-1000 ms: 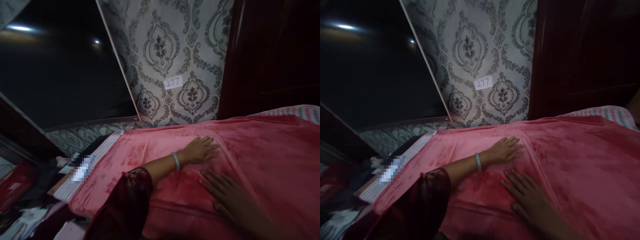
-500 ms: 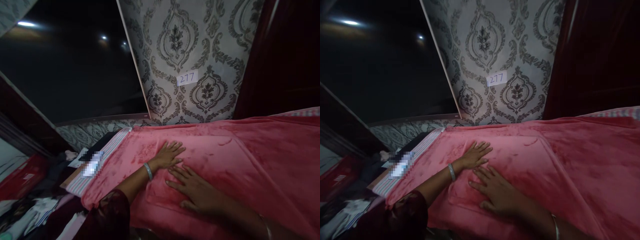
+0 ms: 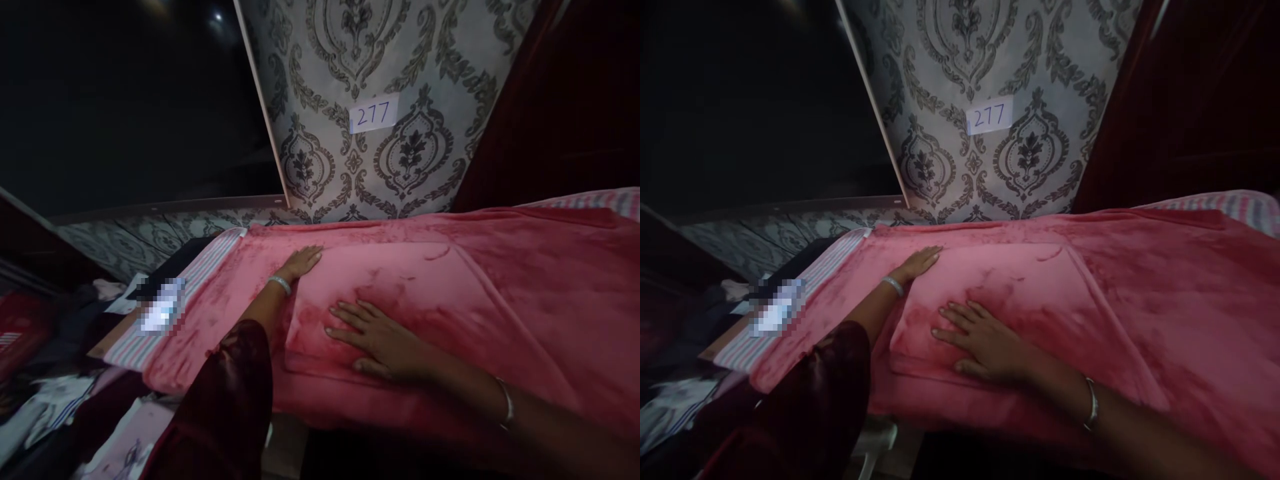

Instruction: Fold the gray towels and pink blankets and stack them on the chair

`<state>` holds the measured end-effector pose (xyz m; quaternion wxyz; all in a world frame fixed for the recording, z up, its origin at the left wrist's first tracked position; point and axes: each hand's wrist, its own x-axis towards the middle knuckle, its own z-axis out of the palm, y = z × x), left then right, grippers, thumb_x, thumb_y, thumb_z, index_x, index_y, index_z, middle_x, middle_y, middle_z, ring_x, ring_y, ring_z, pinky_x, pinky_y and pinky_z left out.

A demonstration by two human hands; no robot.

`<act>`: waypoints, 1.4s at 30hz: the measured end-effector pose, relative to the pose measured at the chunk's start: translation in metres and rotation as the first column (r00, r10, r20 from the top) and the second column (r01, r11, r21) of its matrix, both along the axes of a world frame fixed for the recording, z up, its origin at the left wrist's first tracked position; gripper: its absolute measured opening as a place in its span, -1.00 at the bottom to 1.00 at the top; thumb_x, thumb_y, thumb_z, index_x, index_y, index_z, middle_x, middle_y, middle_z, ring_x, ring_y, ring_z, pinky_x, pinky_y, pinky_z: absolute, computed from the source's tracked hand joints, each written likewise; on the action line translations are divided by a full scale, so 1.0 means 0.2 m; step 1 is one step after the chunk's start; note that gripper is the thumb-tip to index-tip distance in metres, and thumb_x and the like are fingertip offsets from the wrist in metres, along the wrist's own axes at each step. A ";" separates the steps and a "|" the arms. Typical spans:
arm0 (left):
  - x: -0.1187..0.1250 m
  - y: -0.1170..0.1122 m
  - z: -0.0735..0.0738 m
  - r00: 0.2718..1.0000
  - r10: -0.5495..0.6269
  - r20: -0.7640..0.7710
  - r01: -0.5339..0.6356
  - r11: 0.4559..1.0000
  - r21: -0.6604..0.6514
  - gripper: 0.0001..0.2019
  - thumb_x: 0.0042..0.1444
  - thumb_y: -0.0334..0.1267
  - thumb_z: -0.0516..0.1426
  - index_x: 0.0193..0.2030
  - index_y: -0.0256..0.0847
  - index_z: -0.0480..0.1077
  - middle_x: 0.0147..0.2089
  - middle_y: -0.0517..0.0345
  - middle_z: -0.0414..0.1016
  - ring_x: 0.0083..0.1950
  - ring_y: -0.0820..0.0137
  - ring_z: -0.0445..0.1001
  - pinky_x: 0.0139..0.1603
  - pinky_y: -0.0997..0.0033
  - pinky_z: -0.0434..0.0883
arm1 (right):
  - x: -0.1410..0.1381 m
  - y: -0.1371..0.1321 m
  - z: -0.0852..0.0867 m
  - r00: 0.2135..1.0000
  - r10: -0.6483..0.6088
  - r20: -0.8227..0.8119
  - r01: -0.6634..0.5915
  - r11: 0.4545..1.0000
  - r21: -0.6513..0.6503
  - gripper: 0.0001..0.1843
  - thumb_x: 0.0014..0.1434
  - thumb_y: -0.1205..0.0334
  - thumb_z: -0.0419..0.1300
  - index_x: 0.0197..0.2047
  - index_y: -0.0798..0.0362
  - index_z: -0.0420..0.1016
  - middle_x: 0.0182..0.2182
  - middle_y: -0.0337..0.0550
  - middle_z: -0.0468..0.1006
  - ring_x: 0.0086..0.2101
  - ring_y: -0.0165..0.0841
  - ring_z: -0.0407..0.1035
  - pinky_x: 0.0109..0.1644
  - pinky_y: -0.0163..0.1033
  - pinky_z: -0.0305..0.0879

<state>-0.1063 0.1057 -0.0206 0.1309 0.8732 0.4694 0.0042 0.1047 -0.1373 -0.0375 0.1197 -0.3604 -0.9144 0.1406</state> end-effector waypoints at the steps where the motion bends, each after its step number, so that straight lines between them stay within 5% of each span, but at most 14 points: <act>1: 0.00 -0.01 0.03 1.000 0.018 -0.014 -0.018 1.000 -0.002 -0.40 0.41 0.05 -0.19 0.51 -0.06 0.03 0.55 0.07 0.03 0.55 0.24 -0.01 0.53 0.02 -0.06 | 0.00 0.00 -0.01 1.000 -0.005 0.000 0.005 1.000 0.010 -0.31 0.43 -0.15 0.00 0.52 -0.21 -0.02 0.51 -0.16 -0.18 0.46 -0.15 -0.34 0.49 0.20 -0.46; 5: -0.01 -0.13 0.18 0.987 0.148 -0.054 -0.144 0.987 0.070 -0.27 0.37 0.12 -0.11 0.50 -0.33 0.00 0.53 -0.31 0.00 0.54 -0.04 -0.01 0.48 -0.27 -0.09 | -0.02 0.00 0.00 1.000 -0.020 0.003 0.020 1.000 0.021 -0.32 0.43 -0.18 -0.03 0.51 -0.20 0.01 0.50 -0.16 -0.15 0.46 -0.15 -0.31 0.49 0.21 -0.44; 9: 0.01 -0.45 0.24 0.999 0.037 0.038 -0.045 0.976 0.214 -0.30 0.40 0.07 -0.15 0.49 -0.40 -0.01 0.53 -0.27 0.03 0.55 0.11 0.00 0.51 -0.03 0.00 | 0.00 0.00 0.07 0.999 -0.040 0.003 0.040 0.998 0.037 -0.30 0.42 -0.23 -0.08 0.51 -0.15 0.04 0.48 -0.13 -0.03 0.45 -0.14 -0.18 0.50 0.21 -0.32; 12: 0.01 -0.74 0.19 0.991 -0.106 0.080 0.080 0.955 0.284 -0.29 0.40 0.10 -0.15 0.51 -0.38 -0.02 0.53 -0.23 0.03 0.56 0.16 -0.02 0.52 0.00 0.02 | 0.13 -0.05 0.09 0.974 -0.223 -0.024 0.225 0.966 0.125 -0.33 0.45 -0.17 -0.13 0.52 -0.15 0.01 0.46 -0.10 0.03 0.43 -0.11 -0.12 0.48 0.24 -0.21; 15: -0.03 -0.93 0.07 0.989 -0.130 0.062 0.101 0.931 0.351 -0.27 0.38 0.13 -0.10 0.52 -0.33 -0.03 0.55 -0.22 -0.02 0.58 0.12 -0.11 0.52 -0.13 -0.03 | 0.35 -0.15 0.02 0.880 -0.474 -0.021 0.464 0.849 0.254 -0.33 0.45 -0.15 -0.14 0.54 -0.19 -0.06 0.47 -0.07 0.00 0.43 -0.03 -0.13 0.44 0.32 -0.12; 19: -0.09 -0.97 -0.10 0.998 -0.023 0.065 -0.001 0.938 0.347 -0.31 0.36 0.09 -0.03 0.50 -0.24 0.05 0.56 -0.21 -0.06 0.57 0.04 -0.10 0.46 -0.22 0.10 | 0.59 -0.27 -0.16 0.765 -0.643 0.031 0.581 0.711 0.396 -0.33 0.43 -0.18 -0.15 0.53 -0.24 -0.03 0.46 -0.12 0.02 0.42 0.05 -0.11 0.37 0.38 -0.01; 24: -0.11 -0.95 -0.18 0.995 -0.011 0.097 -0.023 0.940 0.340 -0.35 0.38 0.05 -0.05 0.52 -0.19 0.03 0.57 -0.18 -0.09 0.57 0.07 -0.10 0.42 -0.15 0.22 | 0.64 -0.30 -0.24 0.755 -0.655 0.029 0.569 0.677 0.467 -0.35 0.45 -0.15 -0.18 0.53 -0.22 -0.03 0.48 -0.20 -0.03 0.44 -0.04 -0.16 0.40 0.27 -0.02; 32: -0.10 -0.97 -0.09 0.997 0.011 0.070 -0.039 0.910 0.412 -0.44 0.38 -0.04 -0.02 0.44 -0.22 0.20 0.49 -0.24 0.13 0.51 0.02 0.11 0.39 -0.31 0.19 | 0.64 -0.29 -0.21 0.747 -0.665 0.000 0.620 0.696 0.362 -0.37 0.44 -0.17 -0.16 0.50 -0.25 0.07 0.47 -0.23 0.00 0.43 -0.04 -0.14 0.39 0.27 0.02; 35: -0.06 -1.08 -0.08 0.986 -0.071 0.149 -0.029 0.814 0.581 -0.54 0.38 -0.15 -0.04 0.34 -0.25 0.32 0.34 -0.23 0.40 0.41 0.04 0.30 0.40 -0.30 0.16 | 0.61 -0.30 -0.12 0.778 -0.627 -0.039 0.612 0.744 0.268 -0.38 0.45 -0.12 -0.18 0.48 -0.18 0.13 0.44 -0.12 0.09 0.42 -0.04 -0.07 0.39 0.31 0.00; 39: 0.09 -1.34 -0.17 0.909 -0.384 0.159 0.146 0.654 0.743 -0.54 0.32 -0.22 0.03 0.32 -0.24 0.32 0.35 -0.17 0.38 0.43 0.07 0.24 0.42 -0.17 0.18 | 0.40 -0.30 0.04 0.921 -0.346 -0.180 0.373 0.915 0.152 -0.42 0.49 0.04 -0.20 0.48 -0.10 0.15 0.41 -0.08 0.17 0.41 -0.20 -0.01 0.47 0.17 -0.07; 42: 0.21 -1.48 -0.27 0.888 -0.423 0.180 0.174 0.672 0.720 -0.55 0.25 -0.18 0.13 0.25 -0.23 0.37 0.29 -0.13 0.43 0.41 -0.01 0.23 0.41 -0.30 0.16 | 0.21 -0.27 0.08 0.975 -0.097 -0.197 0.109 0.993 0.047 -0.42 0.48 0.04 -0.12 0.49 -0.04 0.13 0.40 -0.09 0.20 0.41 -0.29 -0.02 0.50 0.04 -0.13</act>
